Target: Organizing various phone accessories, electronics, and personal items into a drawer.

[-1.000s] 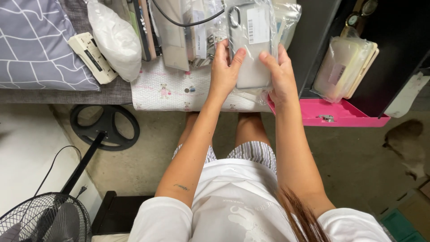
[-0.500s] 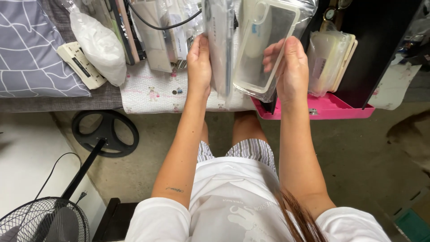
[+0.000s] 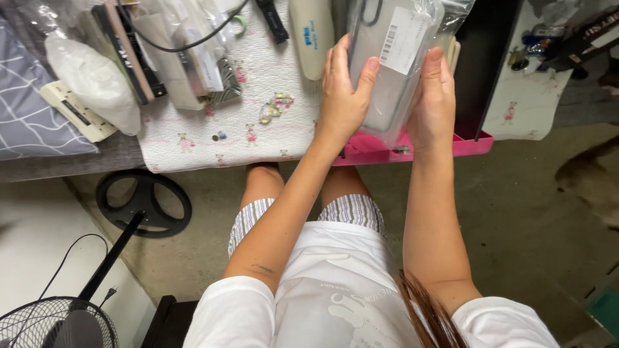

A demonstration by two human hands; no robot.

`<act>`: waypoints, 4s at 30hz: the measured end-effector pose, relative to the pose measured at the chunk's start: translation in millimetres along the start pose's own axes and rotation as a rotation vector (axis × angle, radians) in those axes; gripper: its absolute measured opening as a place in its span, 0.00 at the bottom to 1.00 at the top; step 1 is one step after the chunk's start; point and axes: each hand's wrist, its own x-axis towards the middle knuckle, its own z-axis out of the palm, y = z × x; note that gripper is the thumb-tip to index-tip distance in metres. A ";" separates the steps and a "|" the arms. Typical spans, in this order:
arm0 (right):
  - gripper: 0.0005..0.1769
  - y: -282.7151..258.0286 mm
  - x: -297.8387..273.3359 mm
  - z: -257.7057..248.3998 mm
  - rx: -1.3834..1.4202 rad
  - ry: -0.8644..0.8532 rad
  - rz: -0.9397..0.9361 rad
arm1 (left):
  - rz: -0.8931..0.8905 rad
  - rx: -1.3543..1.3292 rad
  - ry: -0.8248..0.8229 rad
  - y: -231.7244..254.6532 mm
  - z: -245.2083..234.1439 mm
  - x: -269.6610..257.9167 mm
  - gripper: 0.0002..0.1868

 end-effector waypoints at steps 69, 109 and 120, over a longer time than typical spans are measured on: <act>0.26 358.9 79.8 119.6 -0.613 -0.218 0.244 | -0.266 0.348 0.423 -197.5 -230.7 8.8 0.45; 0.12 255.8 37.1 131.2 -0.160 -0.114 0.421 | -0.486 0.173 0.204 -186.1 -267.7 10.8 0.15; 0.10 248.7 21.6 143.3 -0.350 -0.199 0.180 | -0.538 -0.125 0.309 -216.6 -297.3 -9.5 0.13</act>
